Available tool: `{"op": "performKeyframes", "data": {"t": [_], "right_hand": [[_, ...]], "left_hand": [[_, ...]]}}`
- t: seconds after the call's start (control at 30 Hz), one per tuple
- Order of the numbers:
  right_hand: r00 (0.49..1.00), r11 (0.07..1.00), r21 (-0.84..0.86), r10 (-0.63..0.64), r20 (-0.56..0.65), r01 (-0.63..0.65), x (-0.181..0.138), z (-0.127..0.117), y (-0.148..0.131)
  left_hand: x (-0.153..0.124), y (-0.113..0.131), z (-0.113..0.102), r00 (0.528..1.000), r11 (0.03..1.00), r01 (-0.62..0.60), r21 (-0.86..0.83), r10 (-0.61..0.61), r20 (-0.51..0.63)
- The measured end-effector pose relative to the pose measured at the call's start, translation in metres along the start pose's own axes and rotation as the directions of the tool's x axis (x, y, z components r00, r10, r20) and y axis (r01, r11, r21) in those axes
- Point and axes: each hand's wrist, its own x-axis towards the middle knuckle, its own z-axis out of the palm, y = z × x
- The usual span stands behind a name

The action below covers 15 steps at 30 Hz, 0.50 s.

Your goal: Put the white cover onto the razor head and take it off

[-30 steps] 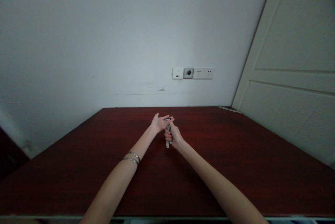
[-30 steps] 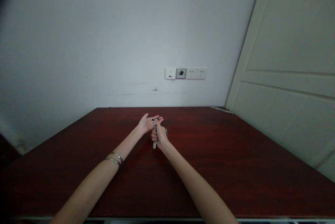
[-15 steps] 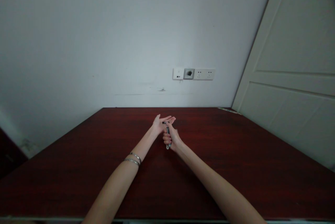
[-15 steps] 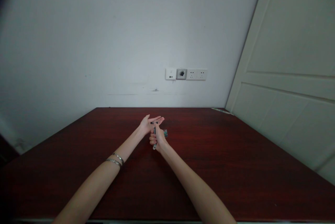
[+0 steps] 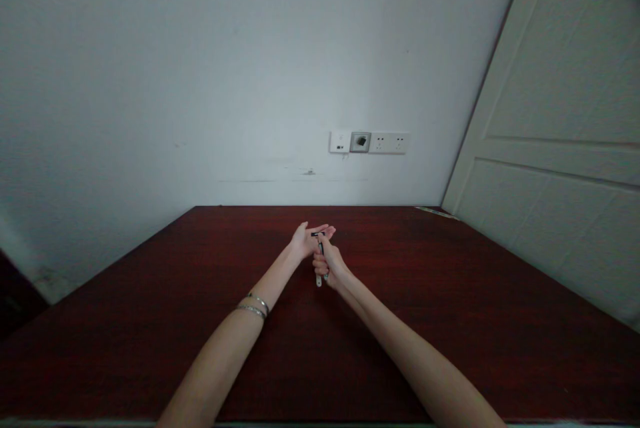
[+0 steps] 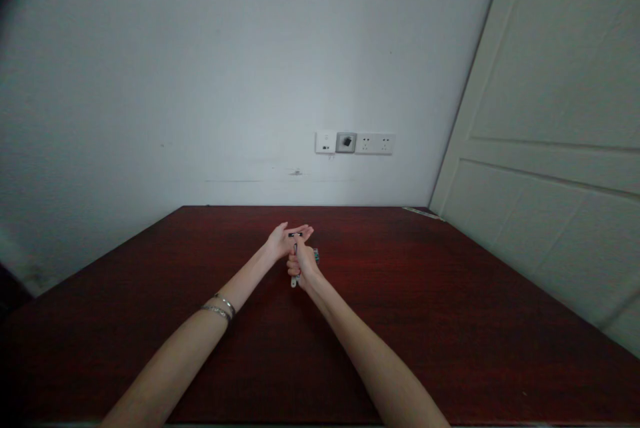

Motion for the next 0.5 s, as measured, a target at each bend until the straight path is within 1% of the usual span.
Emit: {"op": "performKeyframes", "data": {"t": [0.13, 0.3, 0.43, 0.5], "right_hand": [[1.0, 1.0, -0.018, -0.009, -0.007, 0.009, -0.001, 0.001, 0.0], [1.0, 1.0, -0.01, -0.022, 0.017, 0.022, -0.002, 0.002, 0.001], [0.997, 0.998, 0.001, -0.067, 0.024, 0.067, 0.001, -0.002, 0.002], [0.994, 0.995, 0.014, -0.097, 0.047, 0.097, 0.004, -0.004, 0.001]], "left_hand": [[0.005, -0.002, -0.002, 1.0, 1.0, -0.005, -0.014, 0.005, 0.003], [0.015, -0.003, -0.01, 1.0, 1.0, -0.009, 0.013, 0.009, 0.006], [0.016, 0.002, -0.016, 1.0, 0.996, -0.016, 0.087, 0.015, 0.012], [0.014, 0.007, -0.02, 1.0, 0.99, -0.02, 0.142, 0.022, -0.011]]}}
